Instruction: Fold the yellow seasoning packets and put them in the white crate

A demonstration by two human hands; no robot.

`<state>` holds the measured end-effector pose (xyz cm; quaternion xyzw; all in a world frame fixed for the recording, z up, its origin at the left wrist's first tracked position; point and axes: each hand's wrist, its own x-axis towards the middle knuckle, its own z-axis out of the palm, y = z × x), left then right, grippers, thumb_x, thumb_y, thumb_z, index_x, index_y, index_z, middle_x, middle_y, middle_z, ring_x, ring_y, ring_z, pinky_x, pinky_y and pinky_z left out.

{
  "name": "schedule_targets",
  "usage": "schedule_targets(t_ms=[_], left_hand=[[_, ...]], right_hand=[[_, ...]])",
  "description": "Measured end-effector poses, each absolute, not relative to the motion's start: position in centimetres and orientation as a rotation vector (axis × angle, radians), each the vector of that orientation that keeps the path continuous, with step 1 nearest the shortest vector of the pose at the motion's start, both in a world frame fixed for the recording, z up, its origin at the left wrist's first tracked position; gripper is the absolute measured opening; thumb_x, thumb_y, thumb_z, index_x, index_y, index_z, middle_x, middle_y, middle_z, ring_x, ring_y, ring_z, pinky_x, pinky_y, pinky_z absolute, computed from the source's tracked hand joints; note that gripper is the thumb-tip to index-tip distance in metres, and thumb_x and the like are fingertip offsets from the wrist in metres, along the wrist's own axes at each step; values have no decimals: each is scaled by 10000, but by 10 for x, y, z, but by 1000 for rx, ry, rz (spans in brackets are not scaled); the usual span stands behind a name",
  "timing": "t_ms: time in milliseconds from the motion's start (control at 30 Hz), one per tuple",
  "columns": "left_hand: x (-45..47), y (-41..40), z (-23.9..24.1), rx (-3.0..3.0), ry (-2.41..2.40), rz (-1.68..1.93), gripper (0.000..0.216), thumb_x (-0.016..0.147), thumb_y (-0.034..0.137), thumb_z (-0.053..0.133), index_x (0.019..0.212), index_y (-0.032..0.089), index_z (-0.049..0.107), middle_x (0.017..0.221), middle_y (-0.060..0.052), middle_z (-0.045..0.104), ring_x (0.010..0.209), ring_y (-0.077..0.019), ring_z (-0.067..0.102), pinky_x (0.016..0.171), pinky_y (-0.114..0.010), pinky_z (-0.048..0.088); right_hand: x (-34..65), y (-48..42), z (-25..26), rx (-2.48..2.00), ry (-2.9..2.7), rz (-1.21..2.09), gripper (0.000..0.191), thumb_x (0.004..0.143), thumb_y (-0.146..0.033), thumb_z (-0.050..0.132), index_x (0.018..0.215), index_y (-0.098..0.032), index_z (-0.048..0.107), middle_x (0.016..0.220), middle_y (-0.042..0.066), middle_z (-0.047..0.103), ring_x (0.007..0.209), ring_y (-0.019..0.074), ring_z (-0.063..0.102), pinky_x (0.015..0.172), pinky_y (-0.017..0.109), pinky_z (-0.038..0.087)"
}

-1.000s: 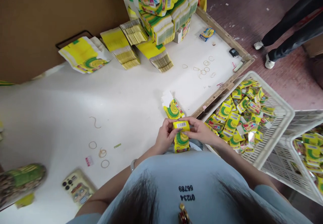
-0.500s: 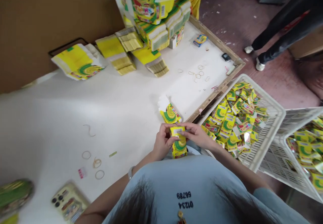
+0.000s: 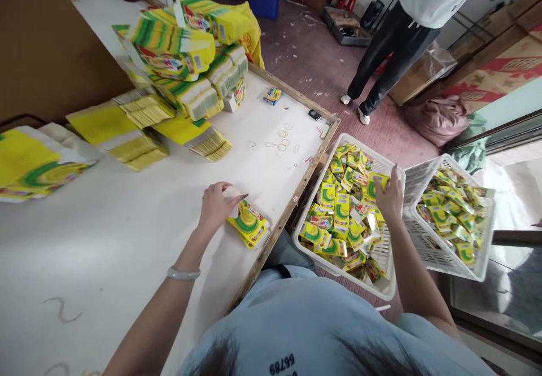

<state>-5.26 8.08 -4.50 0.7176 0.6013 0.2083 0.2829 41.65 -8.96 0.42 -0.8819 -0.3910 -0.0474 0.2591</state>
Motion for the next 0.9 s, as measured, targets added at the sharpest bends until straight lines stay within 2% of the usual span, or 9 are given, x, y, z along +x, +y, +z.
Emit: schedule_targets(t_ms=[100,233,333,400,467,600,733,833,900], left_hand=[[-60,88,-52,1819,1572,452,305,820,458,742,871,184,619,845,-45,659,870,-245,600,802,-322,464],[-64,84,-47,1864,1562,458,269,911,413,631,775,181,643,732,-42,641,780,-224,583,731,-304,445],[-69,80,-38,1986,1478,505,256,967,331,546,942,173,746,1032,-117,723,984,-252,625,926,-359,469],[-73,75,-31,2105,1435,604,320,992,296,497,1176,199,740,1325,-148,647,1178,-274,577,1047,-420,434],[-75,67,-21,2203,1389,729,379,1014,306,460,1289,214,702,1422,-165,581,1251,-290,535,1068,-460,427],[-71,52,2,2055,1307,803,419,1050,390,410,1080,183,773,953,-105,728,874,-220,642,847,-350,501],[-66,42,16,1656,1324,871,534,1040,558,402,1034,163,762,650,-7,633,524,-131,526,572,-258,431],[-58,29,7,1492,1136,1071,637,981,677,447,1312,172,650,999,-90,725,813,-182,673,706,-275,536],[-48,13,-6,1559,961,1150,813,908,706,570,1546,226,411,1434,-173,568,1216,-277,613,967,-391,549]], right_hand=[[406,-77,-12,-2455,-1219,-251,859,944,-610,466,1536,0,339,1468,346,472,1381,445,453,1095,667,385],[314,-53,-38,-2073,-1507,-41,542,976,-499,485,1419,-189,529,1466,209,539,1450,370,417,1175,660,324],[233,-39,-41,-1717,-1640,232,392,979,-405,527,1321,-233,611,1399,160,595,1433,322,449,1218,620,308],[188,-30,-36,-1543,-1692,356,392,987,-373,531,1348,-233,589,1401,153,601,1453,300,437,1236,595,305],[154,-20,-31,-1442,-1724,449,436,992,-375,531,1404,-232,540,1432,150,587,1473,287,418,1243,572,313],[113,-3,-28,-1434,-1768,661,567,955,-439,576,1451,-182,479,1375,186,619,1333,328,545,1198,582,368],[100,-2,-34,-1456,-1664,829,458,950,-481,559,1297,-182,579,1169,167,692,1083,308,655,1016,484,519],[101,-7,-36,-1397,-1480,849,390,988,-518,472,1200,-220,607,1050,110,701,971,252,660,946,415,536],[102,-11,-34,-1332,-1371,811,441,999,-582,398,1162,-239,623,1075,90,690,1064,244,642,1001,419,509]])
